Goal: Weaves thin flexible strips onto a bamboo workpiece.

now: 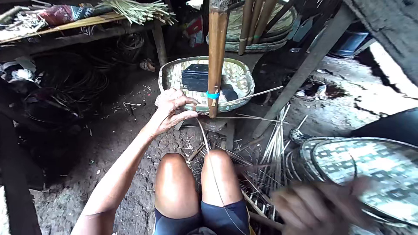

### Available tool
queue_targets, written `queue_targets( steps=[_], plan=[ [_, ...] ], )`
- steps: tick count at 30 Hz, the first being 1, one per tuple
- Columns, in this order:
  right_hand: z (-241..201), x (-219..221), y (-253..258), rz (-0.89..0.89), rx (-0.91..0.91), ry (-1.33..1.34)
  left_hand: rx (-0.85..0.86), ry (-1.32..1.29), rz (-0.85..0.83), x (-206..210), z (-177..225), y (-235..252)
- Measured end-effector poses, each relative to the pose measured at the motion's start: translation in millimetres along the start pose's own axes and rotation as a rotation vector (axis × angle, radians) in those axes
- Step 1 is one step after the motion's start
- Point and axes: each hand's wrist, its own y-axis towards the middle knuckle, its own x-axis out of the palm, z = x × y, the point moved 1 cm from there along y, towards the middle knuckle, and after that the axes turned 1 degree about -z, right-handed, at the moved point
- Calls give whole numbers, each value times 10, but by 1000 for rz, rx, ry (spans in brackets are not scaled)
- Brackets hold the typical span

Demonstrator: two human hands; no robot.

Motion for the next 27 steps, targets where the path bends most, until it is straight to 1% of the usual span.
queue_targets(
  steps=[2, 3, 4, 6, 8, 10, 11, 13, 15, 18, 21, 23, 25, 27],
  plan=[
    [416, -89, 186, 215, 242, -80, -12, 45, 93, 95, 13, -12],
    [657, -115, 306, 294, 349, -100, -2, 79, 139, 138, 7, -14],
    [863, -120, 432, 300, 434, -91, 11, 105, 170, 172, 3, -19],
    [1117, -19, 729, 210, 511, -118, 30, 147, 176, 195, -4, -18],
    [1194, 171, 1029, 130, 552, -191, 57, 212, 83, 111, 17, -11],
    [1196, 296, 1238, 155, 592, -189, 82, 381, -48, -103, 90, -65],
    [1171, 334, 1318, 187, 606, -172, 103, 482, -63, -234, 144, -109],
    [1090, 364, 1422, 201, 619, -111, 147, 632, 1, -420, 276, -221],
    [1011, 329, 1464, 148, 620, -48, 156, 659, 60, -415, 371, -294],
    [881, 216, 1367, 139, 582, -127, 100, 526, 139, -194, 345, -324],
    [717, 42, 1177, 176, 590, -184, 104, 371, 153, 17, 288, -300],
    [648, 63, 1125, 212, 631, -229, 110, 299, 220, 125, 251, -298],
    [645, 99, 1117, 187, 672, -240, 126, 239, 285, 196, 203, -324],
    [651, 110, 1147, 155, 696, -251, 157, 237, 323, 235, 150, -353]
  ],
)
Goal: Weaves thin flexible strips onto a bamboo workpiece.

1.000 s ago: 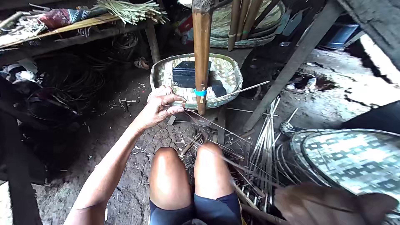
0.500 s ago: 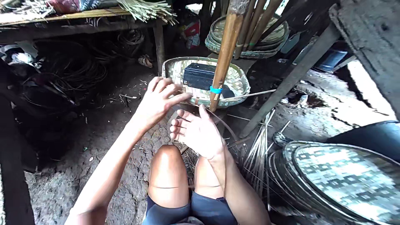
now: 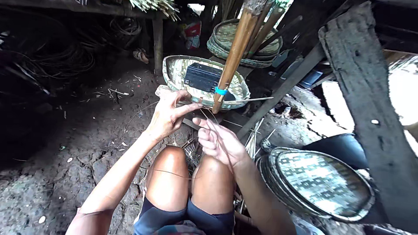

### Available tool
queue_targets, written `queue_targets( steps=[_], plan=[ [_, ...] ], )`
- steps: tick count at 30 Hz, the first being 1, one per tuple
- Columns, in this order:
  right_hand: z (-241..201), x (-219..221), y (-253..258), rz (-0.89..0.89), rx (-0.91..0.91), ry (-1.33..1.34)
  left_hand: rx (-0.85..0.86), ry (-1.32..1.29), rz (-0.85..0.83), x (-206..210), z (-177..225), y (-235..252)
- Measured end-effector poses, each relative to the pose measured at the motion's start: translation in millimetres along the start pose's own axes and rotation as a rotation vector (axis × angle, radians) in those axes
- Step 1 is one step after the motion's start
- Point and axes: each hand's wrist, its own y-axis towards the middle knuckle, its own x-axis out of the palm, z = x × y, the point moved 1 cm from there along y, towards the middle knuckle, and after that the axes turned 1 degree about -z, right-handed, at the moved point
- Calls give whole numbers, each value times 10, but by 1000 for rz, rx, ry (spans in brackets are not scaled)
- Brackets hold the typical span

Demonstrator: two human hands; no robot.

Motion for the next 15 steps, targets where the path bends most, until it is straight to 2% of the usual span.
queue_targets(
  steps=[2, 5, 7, 9, 11, 13, 15],
  plan=[
    [-48, 18, 4, 72, -29, -21, 31, 26, 17, 20, -16, -27],
    [-121, 72, -63, 185, -82, -312, 62, 30, 43, 59, -19, -51],
    [-202, 54, -162, 170, -154, -749, 52, 20, 63, 70, -9, -58],
    [-389, -133, -481, 172, -211, -1236, -11, 5, 102, 17, -26, -70],
    [-564, -536, -1216, 331, -95, -1383, -163, 1, 126, -141, -92, -122],
    [-597, -1039, -2257, 648, 44, -1361, -348, 1, 161, -341, -194, -252],
    [-399, -1308, -3175, 916, 48, -1523, -470, 36, 207, -522, -326, -450]
  ],
)
